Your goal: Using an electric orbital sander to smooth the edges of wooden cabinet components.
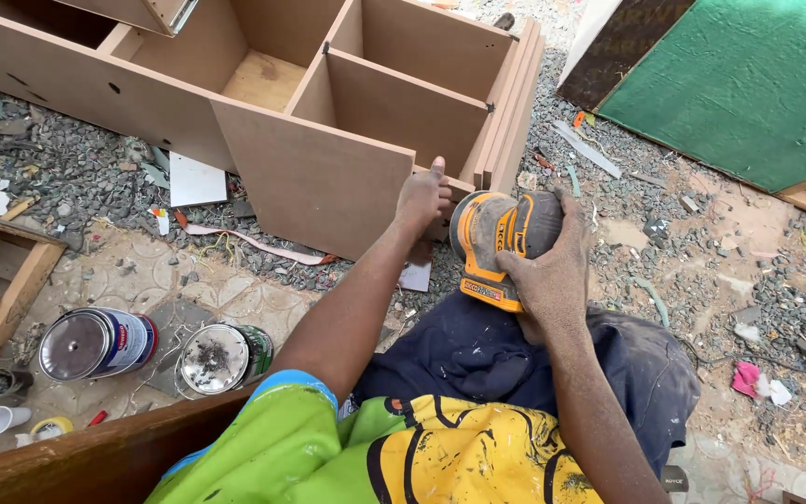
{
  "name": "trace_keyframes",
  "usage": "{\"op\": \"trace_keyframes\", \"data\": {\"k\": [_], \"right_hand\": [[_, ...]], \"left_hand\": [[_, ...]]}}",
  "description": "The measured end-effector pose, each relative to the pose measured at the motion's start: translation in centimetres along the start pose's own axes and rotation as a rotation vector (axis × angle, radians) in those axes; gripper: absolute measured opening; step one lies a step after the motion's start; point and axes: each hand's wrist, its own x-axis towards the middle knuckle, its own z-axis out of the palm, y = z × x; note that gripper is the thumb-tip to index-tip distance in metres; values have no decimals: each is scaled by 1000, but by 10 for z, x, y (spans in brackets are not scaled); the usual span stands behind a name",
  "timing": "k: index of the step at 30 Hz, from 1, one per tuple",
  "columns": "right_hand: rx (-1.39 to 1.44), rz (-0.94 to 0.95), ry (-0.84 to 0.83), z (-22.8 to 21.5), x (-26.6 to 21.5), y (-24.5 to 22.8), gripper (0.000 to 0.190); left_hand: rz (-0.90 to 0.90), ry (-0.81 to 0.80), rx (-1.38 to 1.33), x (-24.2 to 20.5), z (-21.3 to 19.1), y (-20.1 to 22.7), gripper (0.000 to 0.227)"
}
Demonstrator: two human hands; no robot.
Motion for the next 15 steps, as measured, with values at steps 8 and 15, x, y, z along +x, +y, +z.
{"op": "trace_keyframes", "data": {"k": [8, 15], "right_hand": [[-94, 28, -57, 28, 5, 4, 106], [-184, 13, -116, 34, 7, -1, 105]], "left_hand": [[138, 302, 1608, 107, -103, -30, 67], [-107, 124, 1793, 136, -120, -12, 79]]}}
